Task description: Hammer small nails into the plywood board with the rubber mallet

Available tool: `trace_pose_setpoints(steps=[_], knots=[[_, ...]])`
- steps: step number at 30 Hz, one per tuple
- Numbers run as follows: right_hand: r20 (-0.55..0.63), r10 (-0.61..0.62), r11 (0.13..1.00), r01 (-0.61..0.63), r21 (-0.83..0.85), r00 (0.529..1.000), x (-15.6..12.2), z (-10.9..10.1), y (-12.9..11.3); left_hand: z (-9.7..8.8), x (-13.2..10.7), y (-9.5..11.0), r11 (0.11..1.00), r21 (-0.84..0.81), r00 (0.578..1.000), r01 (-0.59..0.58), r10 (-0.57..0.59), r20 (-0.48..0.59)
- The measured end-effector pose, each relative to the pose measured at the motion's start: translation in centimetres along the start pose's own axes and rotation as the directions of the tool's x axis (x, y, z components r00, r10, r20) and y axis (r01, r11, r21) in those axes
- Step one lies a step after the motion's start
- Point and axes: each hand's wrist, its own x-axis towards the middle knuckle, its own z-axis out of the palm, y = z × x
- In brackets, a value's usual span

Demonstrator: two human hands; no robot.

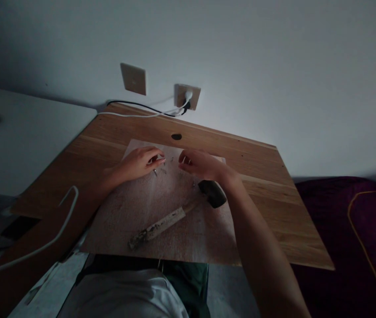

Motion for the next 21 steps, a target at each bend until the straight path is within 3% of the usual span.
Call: trace_pose_setpoints(steps=[5, 9, 16, 21], knots=[[-0.136, 0.167, 0.928, -0.202, -0.312, 0.977, 1.5, 1.9, -1.0, 0.4, -0.3, 0.0, 0.998, 0.064, 1.000, -0.029, 0.030, -0.007], [-0.098, 0.129, 0.922, -0.156, -0.355, 0.987, 2.2, 2.7, -1.7, 0.5, -0.4, 0.0, 0.995, 0.075, 0.998, -0.059, 0.060, -0.005], [-0.104, 0.035, 0.939, -0.069, -0.338, 0.994, 1.5, 1.6, -1.9, 0.4, -0.3, 0.1, 0.993, 0.112, 0.999, -0.047, 0.048, -0.001], [0.038, -0.011, 0.995, 0.014, -0.094, 0.999, 1.1, 0.5, -1.8, 0.4, -0.3, 0.2, 0.992, 0.126, 1.000, -0.012, 0.014, -0.016]])
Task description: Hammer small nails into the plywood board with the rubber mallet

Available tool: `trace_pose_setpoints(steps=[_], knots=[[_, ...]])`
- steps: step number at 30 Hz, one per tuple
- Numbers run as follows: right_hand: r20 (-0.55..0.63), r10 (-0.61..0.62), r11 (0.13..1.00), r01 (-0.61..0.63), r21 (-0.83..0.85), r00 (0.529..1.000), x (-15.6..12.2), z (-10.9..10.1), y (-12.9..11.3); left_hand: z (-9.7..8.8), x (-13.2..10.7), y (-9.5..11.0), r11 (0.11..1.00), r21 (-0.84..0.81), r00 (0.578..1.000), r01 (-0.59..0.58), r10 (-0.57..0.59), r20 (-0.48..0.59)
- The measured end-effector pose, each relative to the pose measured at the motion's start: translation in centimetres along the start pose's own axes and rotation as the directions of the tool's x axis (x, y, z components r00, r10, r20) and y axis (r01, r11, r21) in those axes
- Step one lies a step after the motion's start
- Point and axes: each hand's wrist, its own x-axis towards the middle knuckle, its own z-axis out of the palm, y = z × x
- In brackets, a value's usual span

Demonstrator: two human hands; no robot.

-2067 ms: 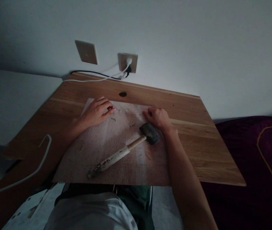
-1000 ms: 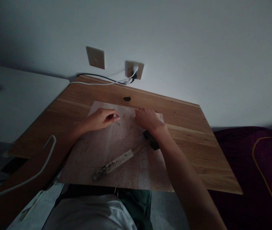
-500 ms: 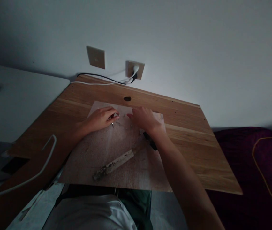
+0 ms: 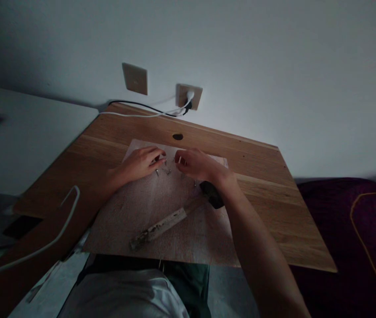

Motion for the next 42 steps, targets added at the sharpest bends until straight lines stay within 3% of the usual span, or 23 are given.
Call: trace_pose_setpoints(steps=[2, 7, 14, 17, 21, 24, 26, 31, 34, 37, 40, 42], knots=[[-0.007, 0.039, 0.999, -0.039, -0.006, 0.999, 0.1, 0.1, -0.5, 0.0, 0.1, 0.0, 1.000, 0.009, 1.000, 0.010, -0.010, 0.012], [-0.131, 0.156, 0.946, -0.186, -0.265, 0.979, 1.6, 1.6, -2.1, 0.1, 0.1, 0.0, 1.000, 0.005, 0.999, 0.023, -0.023, 0.025], [-0.117, 0.045, 0.959, -0.076, -0.275, 0.992, 2.4, 2.1, -2.3, -0.1, 0.0, 0.2, 1.000, 0.013, 1.000, 0.012, -0.012, 0.024], [-0.154, 0.021, 0.973, -0.055, -0.225, 0.988, 1.8, 1.4, -1.8, -0.1, 0.0, 0.2, 1.000, 0.015, 0.999, 0.014, -0.015, 0.029], [-0.192, -0.067, 0.995, 0.081, 0.066, 0.979, 0.5, 0.7, -0.3, 0.1, 0.0, 0.1, 1.000, 0.007, 1.000, 0.017, -0.017, 0.020], [-0.212, -0.083, 0.962, 0.134, 0.240, 0.974, -1.3, 1.1, 1.0, 0.2, -0.1, -0.1, 1.000, -0.002, 1.000, 0.004, -0.004, -0.001], [-0.312, -0.034, 0.964, 0.114, 0.242, 0.950, -2.9, 1.8, 1.6, 0.3, -0.1, -0.2, 1.000, -0.002, 1.000, -0.007, 0.007, -0.009], [-0.566, 0.064, 0.975, 0.068, 0.210, 0.822, -8.6, 3.6, 1.5, -0.4, 0.2, -0.3, 1.000, 0.002, 0.999, 0.020, -0.020, -0.026], [-0.657, 0.183, 0.970, -0.027, 0.241, 0.731, -13.1, 5.5, 1.2, -2.4, -0.9, 1.4, 0.999, 0.012, 0.999, 0.035, -0.035, -0.015], [-0.684, 0.322, 0.946, -0.196, 0.258, 0.654, -17.7, 8.7, 1.0, -5.1, -4.2, 4.8, 0.999, 0.038, 0.995, -0.032, 0.028, 0.094], [-0.620, 0.418, 0.908, -0.316, 0.274, 0.664, -20.9, 12.4, 0.4, -6.9, -9.1, 8.7, 0.986, 0.059, 0.964, -0.158, 0.141, 0.227], [-0.531, 0.427, 0.904, -0.325, 0.280, 0.732, -21.8, 14.4, -0.3, -7.2, -12.2, 10.6, 0.971, 0.042, 0.926, -0.235, 0.211, 0.312]])
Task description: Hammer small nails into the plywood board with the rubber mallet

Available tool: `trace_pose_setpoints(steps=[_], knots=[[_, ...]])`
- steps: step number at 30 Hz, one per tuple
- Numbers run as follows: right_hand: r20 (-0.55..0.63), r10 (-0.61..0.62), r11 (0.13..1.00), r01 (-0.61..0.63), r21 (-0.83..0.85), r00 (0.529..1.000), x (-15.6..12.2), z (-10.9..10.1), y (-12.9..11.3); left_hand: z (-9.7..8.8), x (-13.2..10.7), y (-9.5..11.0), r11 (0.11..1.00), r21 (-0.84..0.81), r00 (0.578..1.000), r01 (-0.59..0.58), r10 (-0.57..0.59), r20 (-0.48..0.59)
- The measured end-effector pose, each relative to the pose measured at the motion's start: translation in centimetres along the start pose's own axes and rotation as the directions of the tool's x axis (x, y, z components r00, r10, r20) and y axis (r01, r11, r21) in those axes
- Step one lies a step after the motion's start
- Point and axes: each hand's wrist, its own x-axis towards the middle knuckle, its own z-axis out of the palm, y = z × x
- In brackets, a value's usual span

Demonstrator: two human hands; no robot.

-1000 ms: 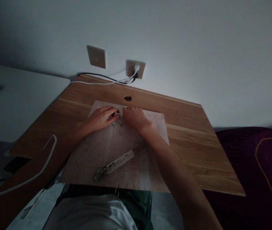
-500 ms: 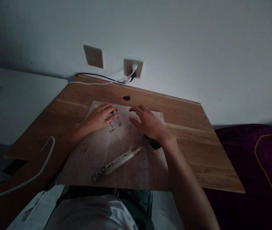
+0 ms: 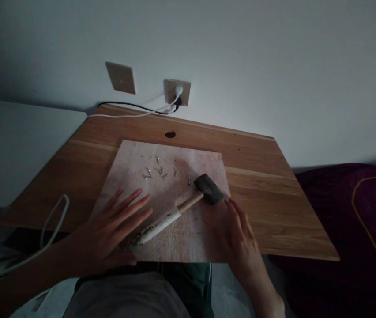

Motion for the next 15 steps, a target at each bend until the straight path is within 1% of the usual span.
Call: trace_pose_setpoints(steps=[1, 2, 3, 5, 8, 10, 13, 15], knots=[[0.024, -0.019, 1.000, 0.019, 0.008, 1.000, -0.6, 0.5, -0.1, 0.4, -1.0, 0.9, 1.000, -0.002, 0.999, -0.022, 0.022, 0.024], [0.035, -0.035, 0.999, 0.035, 0.015, 0.999, -0.9, 0.9, -0.2, 0.7, -1.8, 1.5, 1.000, -0.002, 0.999, -0.011, 0.011, 0.044], [0.032, -0.048, 0.999, 0.048, 0.026, 0.998, -1.0, 1.2, -0.4, 1.1, -2.4, 1.8, 1.000, -0.006, 0.999, 0.013, -0.013, 0.047], [0.001, -0.051, 0.997, 0.051, 0.051, 0.999, -0.9, 1.6, -0.7, 1.6, -2.9, 1.8, 0.996, -0.030, 0.996, 0.084, -0.083, 0.043], [-0.017, -0.035, 0.995, 0.037, 0.098, 0.999, -0.4, 1.9, -1.4, 1.9, -3.2, 0.6, 0.986, -0.058, 0.987, 0.157, -0.156, 0.027], [-0.006, -0.038, 0.991, 0.038, 0.131, 0.999, 0.0, 2.2, -2.1, 1.9, -4.0, -0.6, 0.981, -0.019, 0.981, 0.194, -0.194, 0.005], [0.008, -0.069, 0.980, 0.066, 0.188, 0.998, 1.1, 3.4, -3.9, 2.2, -6.2, -2.4, 0.962, 0.095, 0.966, 0.257, -0.252, -0.064], [-0.005, -0.086, 0.972, 0.085, 0.217, 0.996, 2.1, 4.6, -5.4, 2.2, -8.0, -3.1, 0.945, 0.135, 0.952, 0.297, -0.283, -0.113]])
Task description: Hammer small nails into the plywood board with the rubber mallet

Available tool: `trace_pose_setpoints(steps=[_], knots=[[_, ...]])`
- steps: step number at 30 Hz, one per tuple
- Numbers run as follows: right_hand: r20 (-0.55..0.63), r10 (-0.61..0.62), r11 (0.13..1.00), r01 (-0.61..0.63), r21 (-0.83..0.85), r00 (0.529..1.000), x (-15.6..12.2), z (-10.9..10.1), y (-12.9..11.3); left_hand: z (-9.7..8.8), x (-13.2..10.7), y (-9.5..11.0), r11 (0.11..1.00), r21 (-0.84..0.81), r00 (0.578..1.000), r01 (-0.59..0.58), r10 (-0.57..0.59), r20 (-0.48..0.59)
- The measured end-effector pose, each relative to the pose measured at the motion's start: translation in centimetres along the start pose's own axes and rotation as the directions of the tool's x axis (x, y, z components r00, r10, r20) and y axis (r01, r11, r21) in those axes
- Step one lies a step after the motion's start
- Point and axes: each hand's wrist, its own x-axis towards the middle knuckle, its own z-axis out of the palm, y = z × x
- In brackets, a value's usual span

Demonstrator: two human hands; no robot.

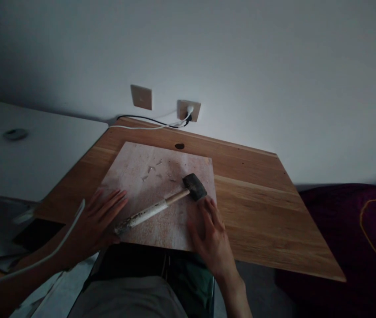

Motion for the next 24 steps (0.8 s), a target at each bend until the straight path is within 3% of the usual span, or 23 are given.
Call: trace_pose_setpoints(steps=[6, 11, 15, 19, 21, 24], knots=[[-0.026, -0.049, 0.994, 0.051, 0.094, 0.998, 4.0, 5.4, -4.2, -1.1, -2.7, -0.2, 0.983, -0.042, 0.976, 0.178, -0.182, -0.123], [-0.014, -0.073, 0.971, 0.074, 0.229, 0.997, 5.5, 8.5, -6.1, -0.9, -1.9, 0.6, 0.942, -0.108, 0.897, 0.316, -0.334, -0.290], [-0.104, -0.002, 0.947, 0.035, 0.319, 0.995, 5.8, 9.1, -5.4, -0.9, -0.7, -0.4, 0.878, -0.195, 0.791, 0.437, -0.478, -0.381], [-0.225, 0.076, 0.933, 0.010, 0.360, 0.971, 5.9, 8.8, -4.7, -1.1, -0.6, -2.7, 0.818, -0.245, 0.700, 0.520, -0.573, -0.426], [-0.242, 0.078, 0.929, 0.017, 0.369, 0.967, 5.9, 8.7, -4.7, -1.1, -1.2, -4.3, 0.801, -0.211, 0.683, 0.560, -0.591, -0.429], [-0.240, 0.045, 0.930, 0.047, 0.364, 0.970, 5.8, 8.6, -4.9, -0.8, -2.6, -6.4, 0.794, -0.111, 0.694, 0.598, -0.582, -0.424]])
